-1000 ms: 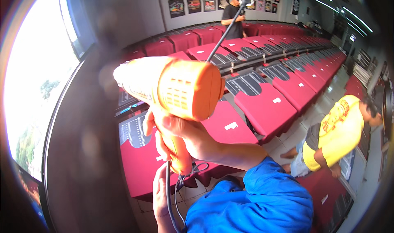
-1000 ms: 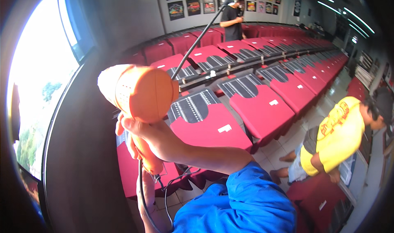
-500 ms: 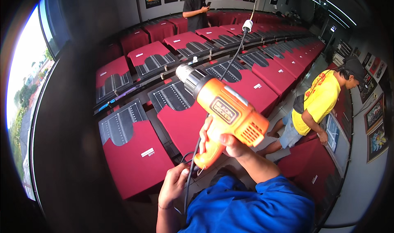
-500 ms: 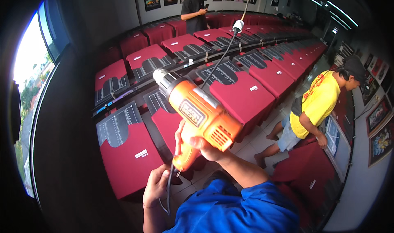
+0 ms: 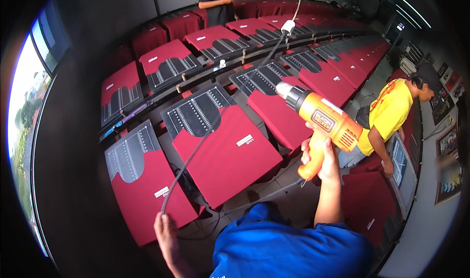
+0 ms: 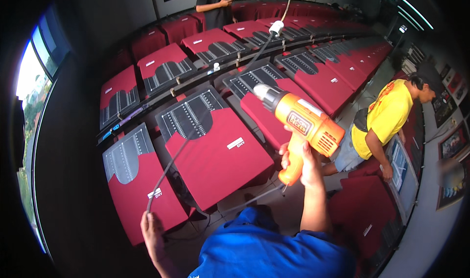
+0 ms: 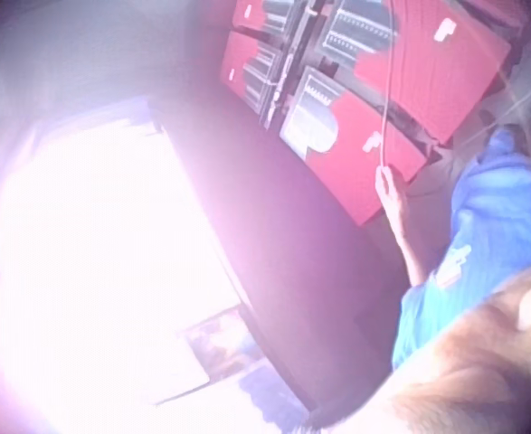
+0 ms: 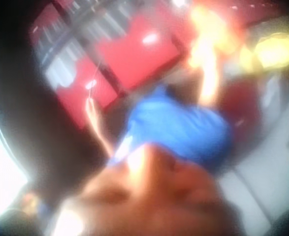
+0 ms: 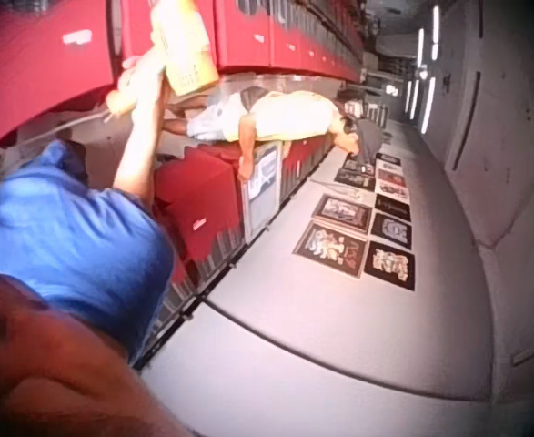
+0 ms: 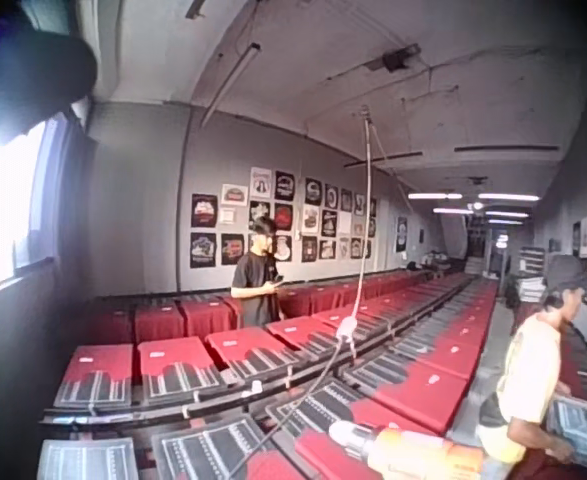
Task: The person uses a heat gun to dry ink on a series of red garments positioned on printing platens. They move systematically along the row of platens, applying heat to each garment while holding the power cord with their other hand.
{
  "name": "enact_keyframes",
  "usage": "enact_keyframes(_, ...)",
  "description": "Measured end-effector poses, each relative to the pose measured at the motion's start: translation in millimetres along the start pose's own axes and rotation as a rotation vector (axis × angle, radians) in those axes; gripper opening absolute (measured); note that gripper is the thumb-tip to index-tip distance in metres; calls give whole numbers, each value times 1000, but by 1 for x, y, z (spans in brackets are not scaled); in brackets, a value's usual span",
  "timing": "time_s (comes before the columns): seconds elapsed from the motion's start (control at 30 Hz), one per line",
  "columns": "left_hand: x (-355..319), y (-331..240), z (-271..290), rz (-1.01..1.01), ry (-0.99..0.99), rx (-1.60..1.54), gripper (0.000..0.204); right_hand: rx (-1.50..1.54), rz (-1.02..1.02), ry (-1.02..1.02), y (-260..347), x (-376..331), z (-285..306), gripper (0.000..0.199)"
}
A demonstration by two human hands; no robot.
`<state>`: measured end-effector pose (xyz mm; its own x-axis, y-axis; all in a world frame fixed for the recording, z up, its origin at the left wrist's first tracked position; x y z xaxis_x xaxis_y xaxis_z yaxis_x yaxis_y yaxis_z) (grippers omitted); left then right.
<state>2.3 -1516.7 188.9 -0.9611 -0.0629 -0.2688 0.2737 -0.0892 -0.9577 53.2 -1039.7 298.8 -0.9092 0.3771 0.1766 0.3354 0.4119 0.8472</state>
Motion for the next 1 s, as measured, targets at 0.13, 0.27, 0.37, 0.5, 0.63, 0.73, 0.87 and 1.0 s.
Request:
enact_keyframes(0.13, 4, 69, 88, -28, -274, 287, 37, -423, -312, -197, -48, 17, 84, 55)
enact_keyframes(0.27, -7, 112, 112, -69, -617, 613, 39, -451, -624, 126, -119, 56, 110, 58)
enact_keyframes(0.37, -4, 152, 89, -79, -816, 753, 35, -598, -788, 229, -130, 74, 87, 50)
enact_keyframes(0.5, 28, 233, 82, -85, -865, 862, 31, -445, -816, 383, -171, 84, 70, 40)
enact_keyframes(0.63, 40, 242, 57, -21, -1049, 1179, 19, -587, -773, 487, -177, 104, 55, 38)
enact_keyframes(0.73, 43, 244, 49, 45, -1139, 1252, 13, -674, -766, 470, -176, 106, 40, 44)
enact_keyframes(0.87, 45, 252, 48, 83, -1168, 1277, 18, -676, -766, 473, -188, 109, 43, 44)
enact_keyframes(1.0, 45, 251, 45, 68, -1190, 1267, 17, -722, -782, 456, -195, 108, 41, 42)
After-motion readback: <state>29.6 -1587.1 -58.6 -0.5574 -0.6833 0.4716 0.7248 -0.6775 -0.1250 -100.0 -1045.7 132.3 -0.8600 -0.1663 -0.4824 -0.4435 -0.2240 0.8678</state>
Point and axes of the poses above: each hand's wrist, its own x-axis towards the middle knuckle, its own z-axis out of the back of the hand, y = z × x, the point moved 7 cm from there along x, towards the middle knuckle, and after that the axes turned 11 degrees about x, right-handed, at the moved point
